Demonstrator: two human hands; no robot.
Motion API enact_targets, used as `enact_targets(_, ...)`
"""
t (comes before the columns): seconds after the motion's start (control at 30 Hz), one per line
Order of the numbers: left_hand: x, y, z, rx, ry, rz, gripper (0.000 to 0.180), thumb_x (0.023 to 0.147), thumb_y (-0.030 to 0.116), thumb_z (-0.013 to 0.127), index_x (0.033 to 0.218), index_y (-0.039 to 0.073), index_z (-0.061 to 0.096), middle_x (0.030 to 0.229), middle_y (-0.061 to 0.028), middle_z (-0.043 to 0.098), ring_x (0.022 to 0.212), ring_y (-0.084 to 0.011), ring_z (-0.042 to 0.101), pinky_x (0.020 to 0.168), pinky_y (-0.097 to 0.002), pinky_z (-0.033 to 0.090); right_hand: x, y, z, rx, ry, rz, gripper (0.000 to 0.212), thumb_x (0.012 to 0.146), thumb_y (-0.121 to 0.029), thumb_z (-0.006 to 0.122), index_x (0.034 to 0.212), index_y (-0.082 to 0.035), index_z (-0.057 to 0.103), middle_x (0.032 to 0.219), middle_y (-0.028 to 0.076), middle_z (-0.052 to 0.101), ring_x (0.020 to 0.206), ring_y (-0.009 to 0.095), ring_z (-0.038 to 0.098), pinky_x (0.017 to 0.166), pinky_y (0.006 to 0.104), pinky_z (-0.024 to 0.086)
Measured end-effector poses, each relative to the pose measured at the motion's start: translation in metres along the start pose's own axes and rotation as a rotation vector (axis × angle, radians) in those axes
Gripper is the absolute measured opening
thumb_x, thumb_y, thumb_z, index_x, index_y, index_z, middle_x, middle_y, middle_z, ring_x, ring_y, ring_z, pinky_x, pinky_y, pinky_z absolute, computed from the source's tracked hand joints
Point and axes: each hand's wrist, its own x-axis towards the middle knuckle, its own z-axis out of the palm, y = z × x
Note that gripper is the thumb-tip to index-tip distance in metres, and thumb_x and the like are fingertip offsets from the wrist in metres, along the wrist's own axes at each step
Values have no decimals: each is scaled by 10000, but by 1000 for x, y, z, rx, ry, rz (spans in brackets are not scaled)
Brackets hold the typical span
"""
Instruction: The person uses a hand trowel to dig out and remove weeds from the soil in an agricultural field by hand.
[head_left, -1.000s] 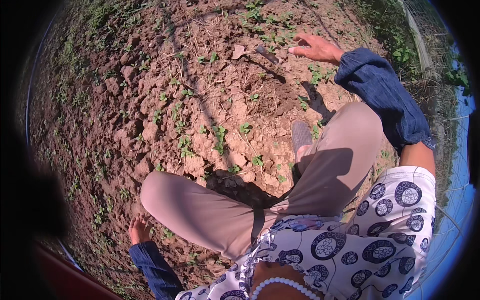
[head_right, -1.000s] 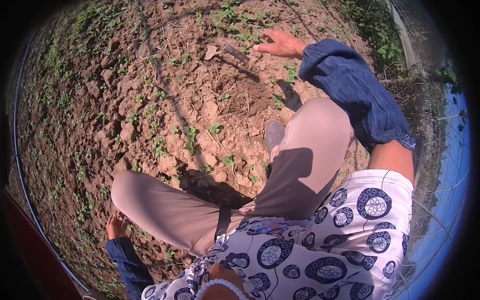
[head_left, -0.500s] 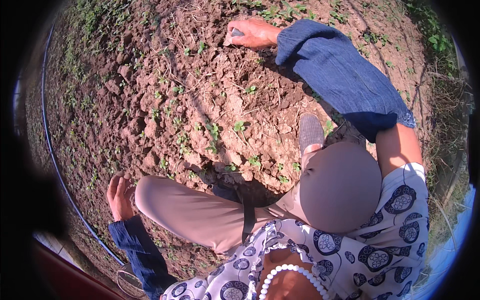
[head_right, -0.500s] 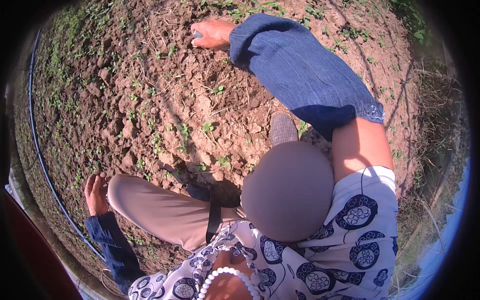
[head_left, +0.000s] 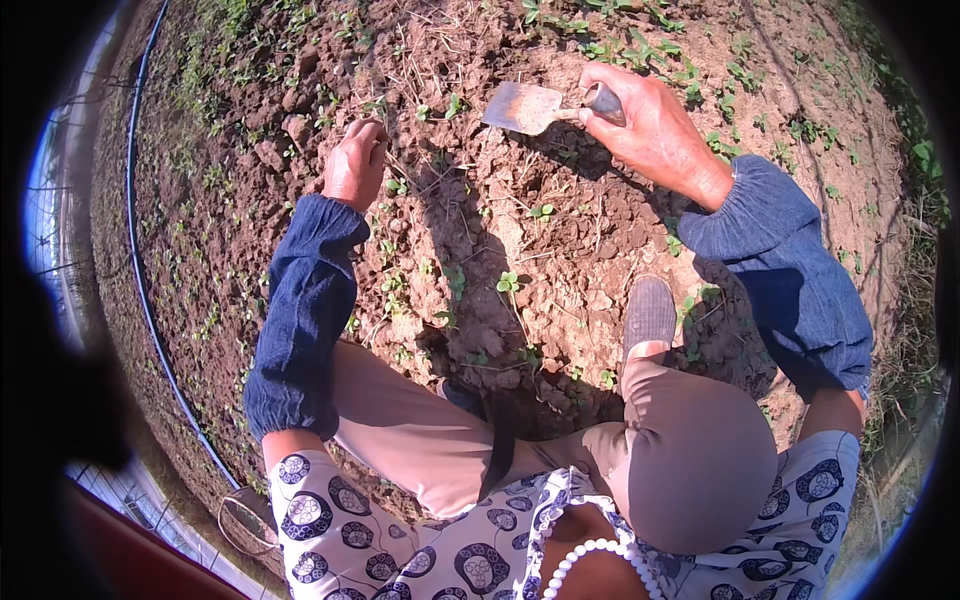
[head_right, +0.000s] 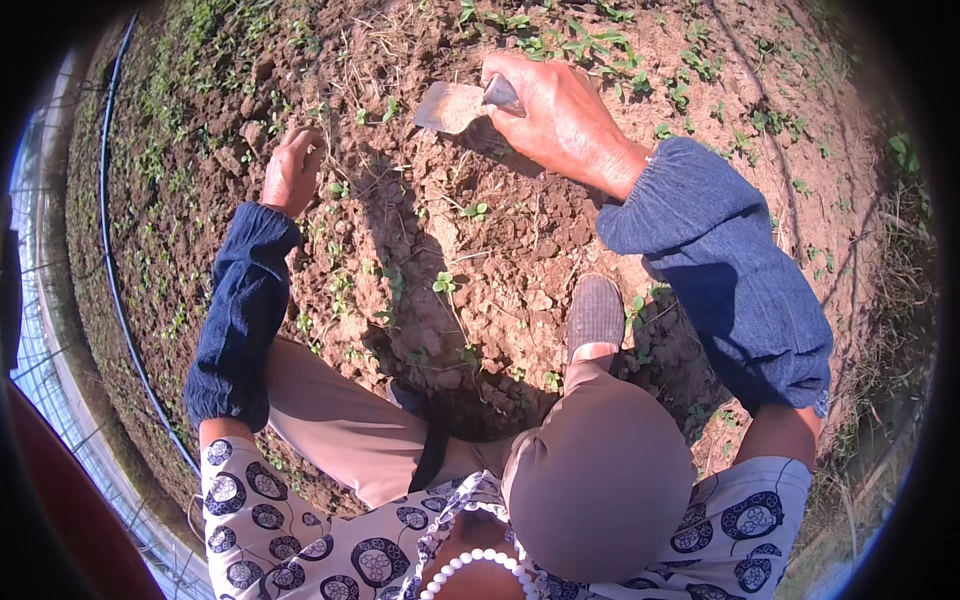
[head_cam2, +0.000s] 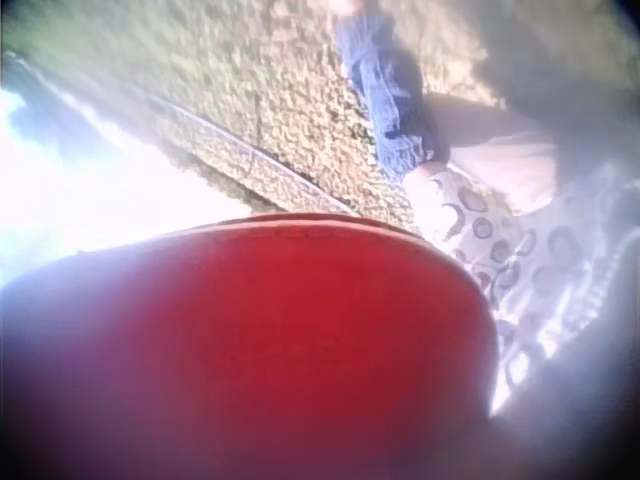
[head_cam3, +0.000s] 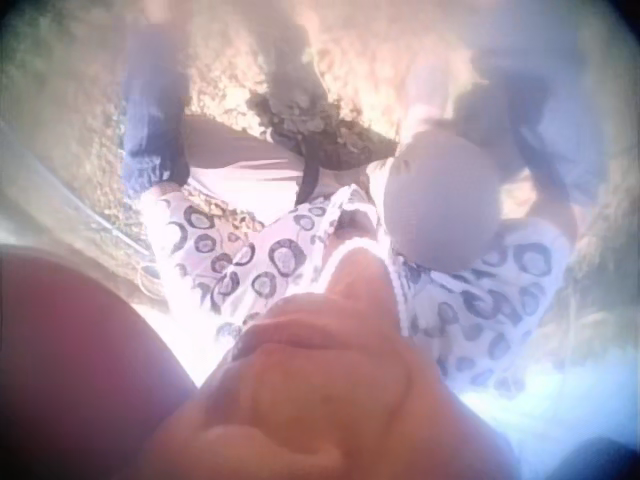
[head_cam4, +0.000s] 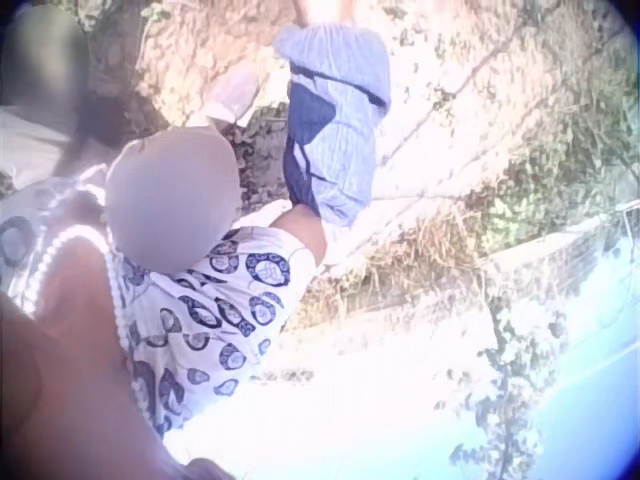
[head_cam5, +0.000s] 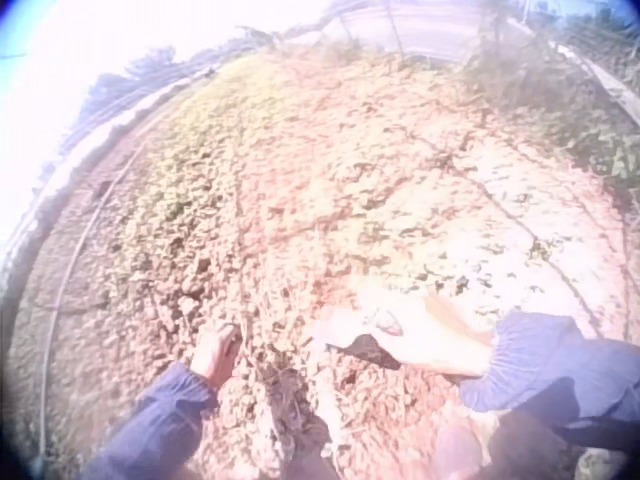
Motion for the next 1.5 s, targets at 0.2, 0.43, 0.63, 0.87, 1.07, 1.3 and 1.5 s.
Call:
enact_targets(0.2,67,-64,73,274,68,-193,345,800,98,604,1124,39,501,1025,-256,578,949,-411,573,774,-447,479,72,-5,41,-41,-36,-261,169,778,-87,593,910,-35,502,687,174,574,667,372,587,589,423,446)
enact_targets(0.43,78,-95,79,63,-72,-265,185,788,177,630,863,8,641,846,-228,632,825,-363,626,719,-421,481,162,-24,96,-233,-343,-181,159,741,-99,592,877,-23,561,730,183,608,744,360,621,649,437,467)
enact_targets(0.63,70,-97,71,-232,-49,-470,298,818,260,595,950,1,658,768,-121,656,719,-186,618,672,-338,475,216,-57,133,-336,-511,-209,156,734,-130,577,853,-29,579,736,178,603,734,360,609,645,440,467)
enact_targets(0.87,67,-123,81,-351,-9,-429,323,825,256,597,948,-37,657,784,-90,660,684,-154,586,646,-311,462,229,-43,163,-370,-437,-332,168,726,-166,559,825,-36,599,743,174,596,723,359,595,642,444,466)
enact_targets(1.07,68,-105,79,-397,3,-454,318,845,275,575,930,-23,646,745,-131,640,675,-183,573,658,-332,451,212,17,147,-407,-212,-516,188,718,-196,544,800,-42,616,749,169,591,714,359,584,638,447,466)
enact_targets(1.3,63,-129,88,-561,71,-480,277,874,241,572,927,-26,624,735,-97,632,679,-145,547,656,-320,444,184,-38,92,-545,-335,-355,248,728,-284,563,810,-55,613,844,143,612,817,325,595,692,447,467)
enact_targets(1.5,64,-127,95,-416,65,-425,257,864,228,585,900,-21,638,721,-99,632,677,-136,553,666,-312,452,200,-35,132,-345,-398,-506,200,723,-202,579,836,-41,614,777,164,619,758,343,611,667,455,480)
